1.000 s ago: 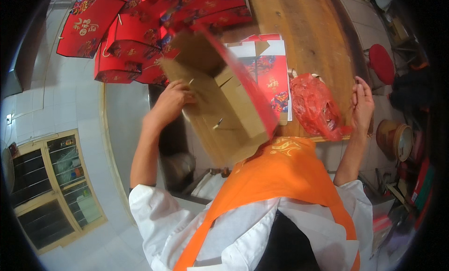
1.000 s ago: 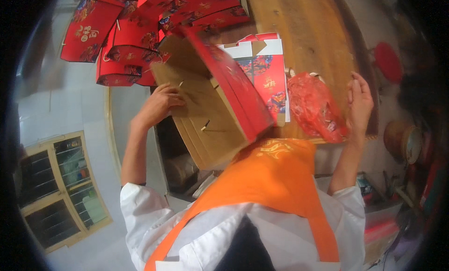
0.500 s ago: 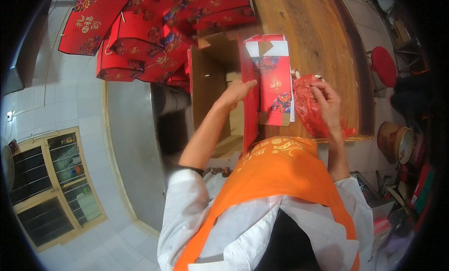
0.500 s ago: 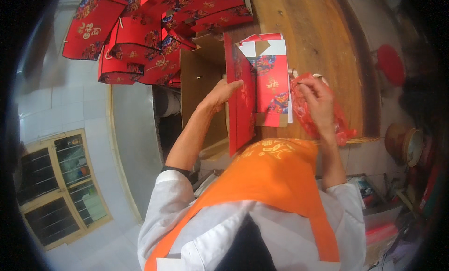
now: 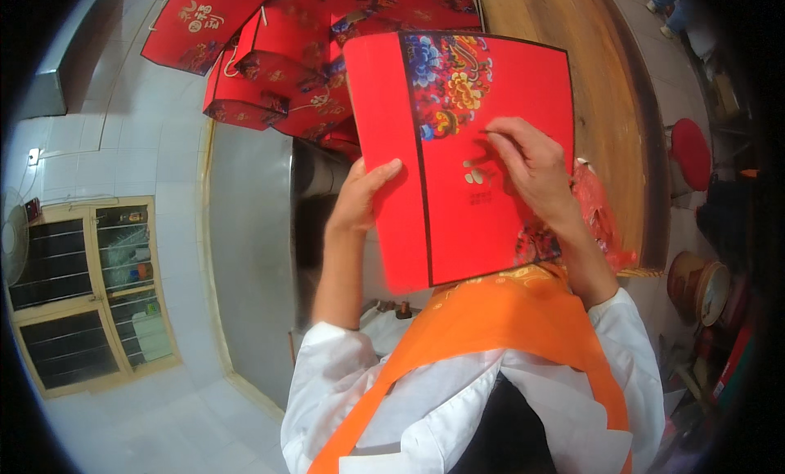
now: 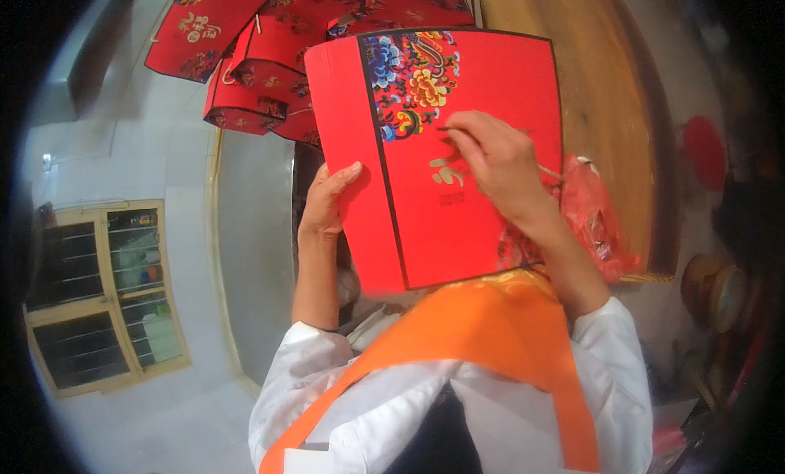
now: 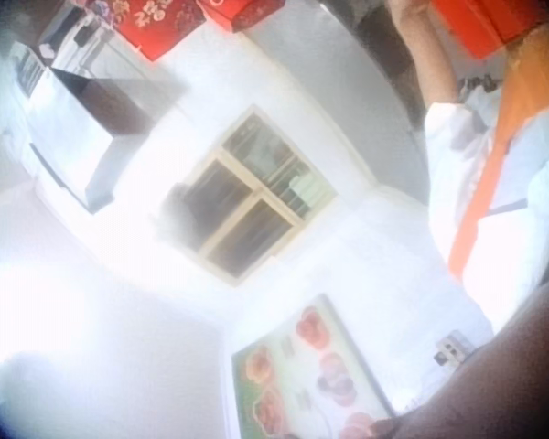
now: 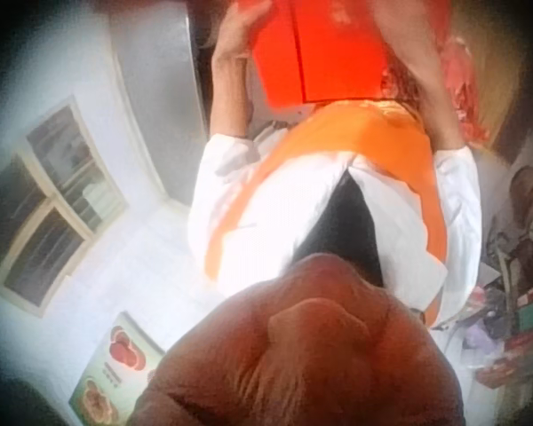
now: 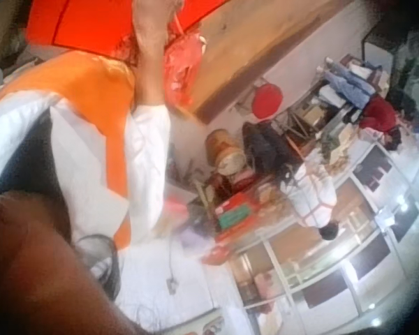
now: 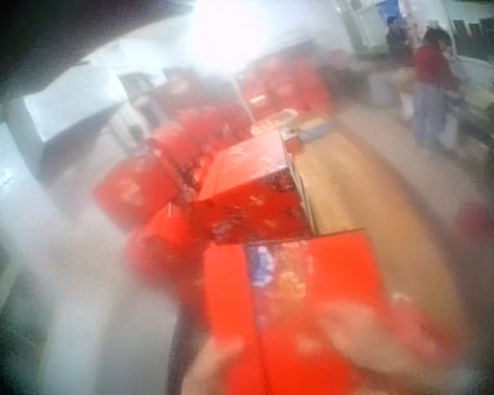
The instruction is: The person assembles red decorative gift boxes by folding cardboard, inserting white foam inserts, and tying rope handles. The person stacks the completed boxes on a wooden table in a commercial kitchen.
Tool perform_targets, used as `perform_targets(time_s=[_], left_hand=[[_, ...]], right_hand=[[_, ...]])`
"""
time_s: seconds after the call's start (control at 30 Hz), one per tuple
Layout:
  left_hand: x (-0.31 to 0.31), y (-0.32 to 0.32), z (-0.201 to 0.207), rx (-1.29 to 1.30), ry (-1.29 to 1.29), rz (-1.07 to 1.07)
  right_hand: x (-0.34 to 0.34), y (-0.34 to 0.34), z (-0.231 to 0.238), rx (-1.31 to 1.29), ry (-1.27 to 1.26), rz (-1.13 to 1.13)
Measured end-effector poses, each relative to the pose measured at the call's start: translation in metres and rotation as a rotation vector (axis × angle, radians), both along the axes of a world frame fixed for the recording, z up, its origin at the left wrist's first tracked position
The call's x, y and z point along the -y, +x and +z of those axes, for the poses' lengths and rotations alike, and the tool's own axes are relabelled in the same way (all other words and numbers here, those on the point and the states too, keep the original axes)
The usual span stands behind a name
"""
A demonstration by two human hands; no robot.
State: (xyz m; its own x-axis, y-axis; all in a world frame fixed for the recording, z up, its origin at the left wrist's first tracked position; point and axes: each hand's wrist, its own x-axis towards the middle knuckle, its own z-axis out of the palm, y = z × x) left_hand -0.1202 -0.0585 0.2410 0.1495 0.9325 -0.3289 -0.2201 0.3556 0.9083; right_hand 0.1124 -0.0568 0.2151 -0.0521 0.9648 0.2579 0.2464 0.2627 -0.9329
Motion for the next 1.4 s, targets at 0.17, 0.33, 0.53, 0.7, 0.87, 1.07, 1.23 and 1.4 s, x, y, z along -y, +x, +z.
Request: perform_targets(time_s=[0.17, 0.33, 0.53, 0.7, 0.87, 1.07, 1.23, 1.4], left_hand=[[0.001, 0.002, -0.007, 0.184, -0.024, -0.009], [0.007, 0.002, -0.007, 0.136, -0.007, -0.038], [0.012, 0.007, 0.005, 0.075, 0.018, -0.122], [0.016, 0.013, 0.011, 0.017, 0.045, -0.155], [0.016, 0.025, 0.018, -0.084, 0.123, -0.183], [0.016, 0.031, 0.029, -0.343, 0.288, -0.306], [0.011, 0.029, 0.016, -0.384, 0.349, -0.339], [0.0, 0.037, -0.016, -0.569, 0.343, -0.352]], right_hand=[[-0.027, -0.021, 0.006, 0.233, 0.374, -0.028], [-0.028, -0.025, 0.009, 0.274, 0.432, -0.008], [-0.027, -0.024, 0.007, 0.295, 0.51, -0.024], [-0.024, -0.022, 0.012, 0.373, 0.517, 0.0], [-0.026, -0.016, 0.013, 0.444, 0.536, 0.046], [-0.038, -0.017, 0.0, -0.011, 0.052, 0.154], [-0.038, -0.025, -0.009, 0.126, 0.105, 0.098], [-0.045, -0.039, -0.053, 0.137, -0.018, 0.088]])
